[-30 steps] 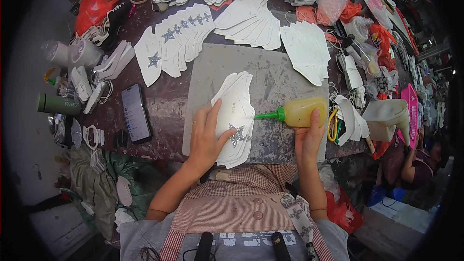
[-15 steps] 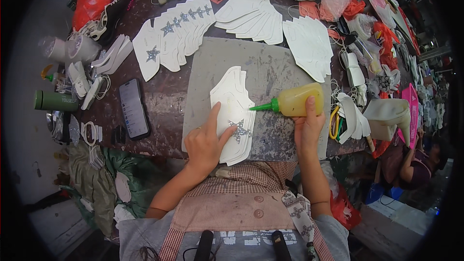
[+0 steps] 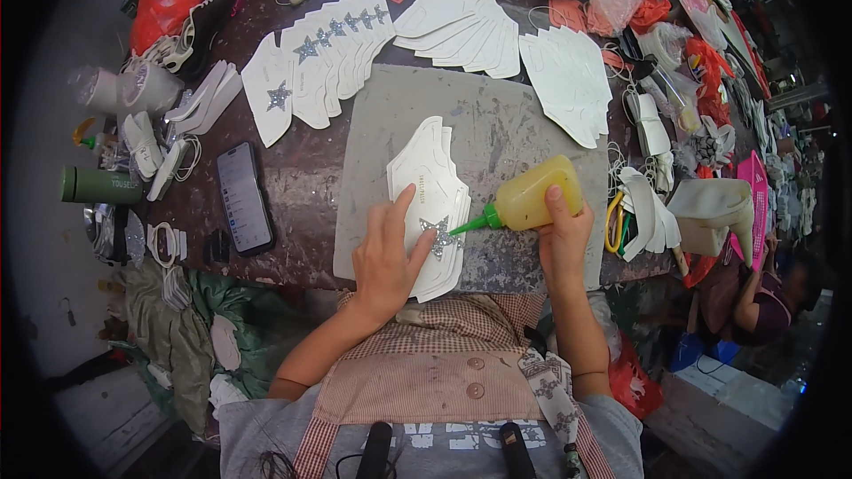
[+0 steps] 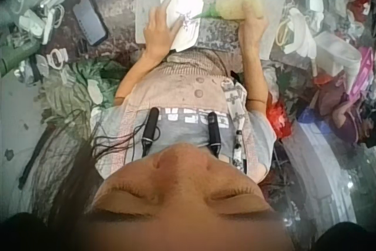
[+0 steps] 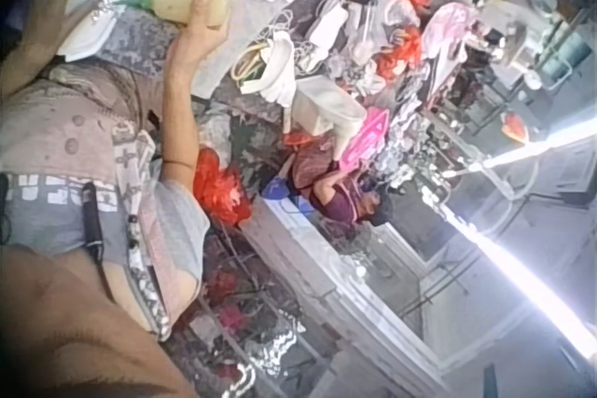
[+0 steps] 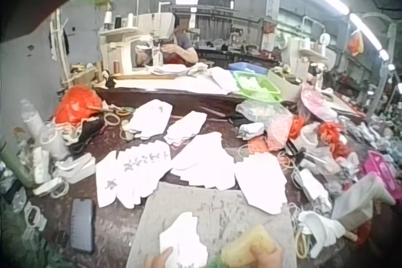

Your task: The person applies glue from a squeeze bottle onto star-shaped embellishments on white fabric pieces. They then pick up and fold smaller white fabric strips, placing them into a pile. The person continues to handle and fold various white fabric components on a cluttered workbench.

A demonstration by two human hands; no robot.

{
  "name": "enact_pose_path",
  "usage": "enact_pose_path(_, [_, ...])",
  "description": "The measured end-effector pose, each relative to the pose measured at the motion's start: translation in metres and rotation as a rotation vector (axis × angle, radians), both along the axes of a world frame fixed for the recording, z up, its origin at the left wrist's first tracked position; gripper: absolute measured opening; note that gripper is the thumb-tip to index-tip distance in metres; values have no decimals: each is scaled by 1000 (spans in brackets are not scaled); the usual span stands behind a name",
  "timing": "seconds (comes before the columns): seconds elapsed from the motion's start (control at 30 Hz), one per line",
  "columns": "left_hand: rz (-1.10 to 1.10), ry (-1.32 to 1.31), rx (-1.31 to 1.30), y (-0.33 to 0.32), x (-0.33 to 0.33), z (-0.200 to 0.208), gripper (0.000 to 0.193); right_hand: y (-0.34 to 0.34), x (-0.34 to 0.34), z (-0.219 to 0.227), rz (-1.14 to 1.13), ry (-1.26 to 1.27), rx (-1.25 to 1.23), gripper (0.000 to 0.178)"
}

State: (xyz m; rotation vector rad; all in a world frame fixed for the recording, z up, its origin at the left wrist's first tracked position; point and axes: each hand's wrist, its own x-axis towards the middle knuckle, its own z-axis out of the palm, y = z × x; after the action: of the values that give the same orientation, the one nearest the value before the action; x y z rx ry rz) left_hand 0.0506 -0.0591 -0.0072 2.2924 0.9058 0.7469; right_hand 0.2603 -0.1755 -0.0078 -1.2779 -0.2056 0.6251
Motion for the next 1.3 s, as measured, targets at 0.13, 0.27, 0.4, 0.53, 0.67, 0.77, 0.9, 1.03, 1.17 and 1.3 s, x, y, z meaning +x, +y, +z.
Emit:
enact_pose_path(0.13, [-15,55,-93,1,-3,0,60,5,4,1,-39,20,18,36])
enact_pose_path(0.27, [-41,103,-170,6,-3,6,55,-3,-3,6,9,63,20,37])
enact_pose_path(0.4, [-39,95,-196,9,-2,11,54,-17,-12,0,22,-26,-6,38])
enact_pose_path(0.53, [-47,78,-210,11,-3,10,47,-21,-15,-1,-12,-36,41,38])
enact_pose_path(0.67, [-55,80,-208,13,-3,9,38,-25,-25,2,-29,-14,52,38])
enact_pose_path(0.77, [-64,57,-183,13,-4,5,35,-45,-38,-11,6,-54,13,40])
enact_pose_path(0.9, [-120,25,-307,22,-6,5,33,-65,-55,-5,-11,52,51,41])
enact_pose_path(1.03, [-129,-194,-850,35,-17,11,26,-64,-53,9,-95,145,153,48])
enact_pose_path(1.17, [17,-255,-495,9,-20,6,20,-62,-47,2,-108,49,162,47])
enact_pose_path(1.3, [8,-187,-137,-4,-25,-12,20,-59,-48,-1,-124,6,90,37])
